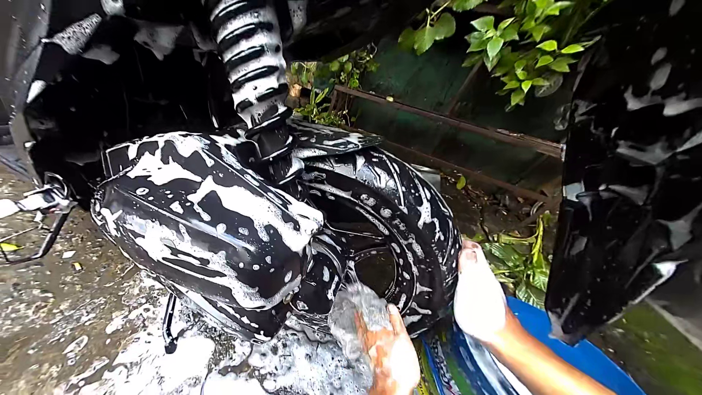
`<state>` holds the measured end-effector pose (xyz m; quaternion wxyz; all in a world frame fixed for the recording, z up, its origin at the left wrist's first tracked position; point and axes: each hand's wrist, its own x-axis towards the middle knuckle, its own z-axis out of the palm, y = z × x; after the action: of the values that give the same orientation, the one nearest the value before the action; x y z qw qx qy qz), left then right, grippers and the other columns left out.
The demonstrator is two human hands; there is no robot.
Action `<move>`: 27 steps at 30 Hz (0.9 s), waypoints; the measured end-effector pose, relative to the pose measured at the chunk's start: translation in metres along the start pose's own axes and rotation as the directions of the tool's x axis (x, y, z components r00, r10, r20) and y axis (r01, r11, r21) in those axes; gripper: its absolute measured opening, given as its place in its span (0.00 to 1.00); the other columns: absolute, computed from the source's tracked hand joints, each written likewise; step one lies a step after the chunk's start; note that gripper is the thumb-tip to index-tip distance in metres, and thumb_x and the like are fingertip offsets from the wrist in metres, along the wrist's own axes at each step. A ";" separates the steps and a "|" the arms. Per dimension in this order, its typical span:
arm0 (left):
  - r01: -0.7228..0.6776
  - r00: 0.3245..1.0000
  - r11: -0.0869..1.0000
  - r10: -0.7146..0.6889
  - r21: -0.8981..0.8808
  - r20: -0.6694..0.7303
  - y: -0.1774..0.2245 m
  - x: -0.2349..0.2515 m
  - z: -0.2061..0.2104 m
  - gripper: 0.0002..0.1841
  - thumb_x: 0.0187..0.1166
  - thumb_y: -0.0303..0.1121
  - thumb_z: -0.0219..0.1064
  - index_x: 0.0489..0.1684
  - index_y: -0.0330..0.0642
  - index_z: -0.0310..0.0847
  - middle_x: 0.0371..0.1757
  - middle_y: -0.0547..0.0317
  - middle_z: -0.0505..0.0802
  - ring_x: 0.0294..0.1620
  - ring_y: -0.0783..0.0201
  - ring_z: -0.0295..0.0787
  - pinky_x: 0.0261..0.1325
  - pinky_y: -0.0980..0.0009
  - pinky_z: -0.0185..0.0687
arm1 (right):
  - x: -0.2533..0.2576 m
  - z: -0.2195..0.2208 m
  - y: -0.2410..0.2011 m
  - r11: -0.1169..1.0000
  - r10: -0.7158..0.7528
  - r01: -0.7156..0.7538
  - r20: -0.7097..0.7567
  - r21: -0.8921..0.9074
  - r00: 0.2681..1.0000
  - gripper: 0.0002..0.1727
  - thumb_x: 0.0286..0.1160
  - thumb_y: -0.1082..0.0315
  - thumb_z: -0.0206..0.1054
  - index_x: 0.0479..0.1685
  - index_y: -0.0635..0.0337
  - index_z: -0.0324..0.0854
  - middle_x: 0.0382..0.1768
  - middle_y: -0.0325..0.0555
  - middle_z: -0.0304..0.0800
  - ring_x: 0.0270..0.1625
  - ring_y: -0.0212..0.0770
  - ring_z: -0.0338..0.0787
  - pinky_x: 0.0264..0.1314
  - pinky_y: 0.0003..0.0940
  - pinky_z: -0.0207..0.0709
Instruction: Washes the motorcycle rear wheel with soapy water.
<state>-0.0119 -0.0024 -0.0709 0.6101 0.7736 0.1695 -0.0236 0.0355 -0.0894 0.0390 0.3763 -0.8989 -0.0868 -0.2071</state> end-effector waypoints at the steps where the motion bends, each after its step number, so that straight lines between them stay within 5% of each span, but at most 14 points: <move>1: 0.019 1.000 1.000 -0.019 -0.004 -0.019 -0.005 -0.011 -0.003 0.35 0.93 0.54 0.44 0.85 0.31 0.68 0.87 0.36 0.72 0.92 0.48 0.61 0.95 0.55 0.50 | 0.001 0.001 0.002 1.000 0.003 -0.002 -0.008 0.023 1.000 0.37 0.92 0.45 0.30 0.89 0.61 0.57 0.84 0.55 0.68 0.86 0.37 0.68 0.89 0.38 0.60; 4: 0.147 0.989 0.988 -0.148 -0.043 -0.007 0.004 -0.033 -0.036 0.32 0.95 0.50 0.45 0.68 0.27 0.81 0.67 0.33 0.88 0.74 0.45 0.81 0.80 0.51 0.68 | 0.003 0.003 0.006 0.999 -0.007 0.008 -0.029 0.047 1.000 0.37 0.92 0.45 0.31 0.89 0.63 0.57 0.84 0.57 0.68 0.86 0.38 0.68 0.89 0.37 0.60; 9: 0.131 0.986 0.990 -0.135 0.051 0.094 0.007 0.010 -0.031 0.40 0.95 0.55 0.28 0.65 0.30 0.84 0.64 0.33 0.90 0.75 0.41 0.82 0.81 0.43 0.69 | 0.002 0.003 0.007 0.998 0.002 0.000 -0.029 0.067 1.000 0.36 0.92 0.47 0.32 0.88 0.61 0.58 0.84 0.53 0.68 0.86 0.34 0.68 0.89 0.35 0.60; 11: 0.074 0.995 0.997 -0.075 0.017 0.067 0.003 0.042 -0.012 0.42 0.94 0.56 0.25 0.79 0.31 0.75 0.76 0.27 0.81 0.85 0.37 0.70 0.89 0.41 0.57 | -0.001 0.000 0.007 1.000 0.025 -0.025 -0.006 0.010 1.000 0.36 0.92 0.47 0.30 0.90 0.61 0.57 0.86 0.55 0.66 0.87 0.37 0.67 0.90 0.38 0.58; 13: 0.127 0.992 0.991 -0.126 -0.042 0.016 0.005 0.060 0.004 0.44 0.92 0.61 0.26 0.85 0.31 0.67 0.90 0.24 0.61 0.93 0.34 0.51 0.93 0.43 0.45 | -0.001 -0.002 0.006 1.000 0.023 -0.023 0.008 -0.005 1.000 0.38 0.92 0.45 0.30 0.90 0.63 0.55 0.87 0.57 0.64 0.88 0.38 0.65 0.91 0.37 0.57; 15: 0.166 0.985 0.986 -0.166 -0.004 -0.056 0.005 0.062 0.011 0.43 0.93 0.60 0.27 0.81 0.33 0.73 0.88 0.29 0.66 0.93 0.37 0.54 0.94 0.45 0.45 | -0.002 -0.002 0.006 0.999 0.034 -0.034 0.015 0.025 0.999 0.38 0.92 0.45 0.30 0.90 0.63 0.55 0.86 0.55 0.66 0.88 0.35 0.66 0.90 0.34 0.58; 16: 0.168 0.985 0.982 -0.165 0.081 -0.047 0.004 0.057 0.011 0.41 0.94 0.58 0.26 0.82 0.36 0.73 0.88 0.33 0.69 0.94 0.40 0.53 0.96 0.47 0.38 | -0.004 -0.001 0.009 0.999 0.032 -0.033 0.015 0.031 0.999 0.38 0.92 0.45 0.30 0.90 0.63 0.56 0.85 0.55 0.66 0.87 0.34 0.66 0.90 0.33 0.58; 19: 0.037 0.989 0.849 -0.107 0.528 0.102 -0.002 0.027 0.001 0.34 0.95 0.51 0.24 0.91 0.51 0.64 0.78 0.43 0.84 0.90 0.41 0.63 0.94 0.34 0.27 | -0.010 0.001 0.020 0.994 0.006 -0.007 0.009 0.108 1.000 0.36 0.93 0.47 0.32 0.90 0.64 0.55 0.86 0.54 0.65 0.87 0.32 0.65 0.90 0.31 0.58; 21: 0.003 0.984 0.845 -0.098 0.535 0.150 -0.004 0.007 -0.008 0.37 0.93 0.56 0.23 0.89 0.50 0.68 0.82 0.43 0.81 0.92 0.42 0.60 0.94 0.33 0.25 | -0.008 0.005 0.022 0.988 -0.009 0.011 -0.014 0.153 1.000 0.36 0.93 0.46 0.33 0.89 0.63 0.57 0.84 0.52 0.68 0.85 0.29 0.68 0.89 0.29 0.61; 24: -0.006 0.994 0.988 -0.011 0.157 0.110 0.010 -0.025 -0.024 0.35 0.94 0.56 0.39 0.78 0.36 0.77 0.80 0.41 0.82 0.88 0.50 0.68 0.95 0.53 0.50 | -0.006 0.004 0.020 0.989 0.004 -0.004 0.002 0.146 1.000 0.37 0.92 0.45 0.32 0.89 0.62 0.58 0.85 0.52 0.68 0.86 0.31 0.68 0.89 0.30 0.60; 27: -0.137 0.987 0.967 0.151 -0.216 0.049 0.021 -0.024 -0.028 0.31 0.92 0.52 0.48 0.63 0.29 0.84 0.59 0.37 0.92 0.69 0.50 0.86 0.76 0.50 0.77 | -0.010 0.002 0.016 0.993 0.052 -0.052 -0.003 0.104 0.999 0.37 0.92 0.44 0.32 0.88 0.60 0.59 0.83 0.52 0.70 0.85 0.34 0.69 0.89 0.36 0.61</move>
<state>-0.0333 0.0142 -0.0378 0.6945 0.7132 0.0944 0.0137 0.0325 -0.0994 0.0235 0.4283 -0.8793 -0.0728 -0.1951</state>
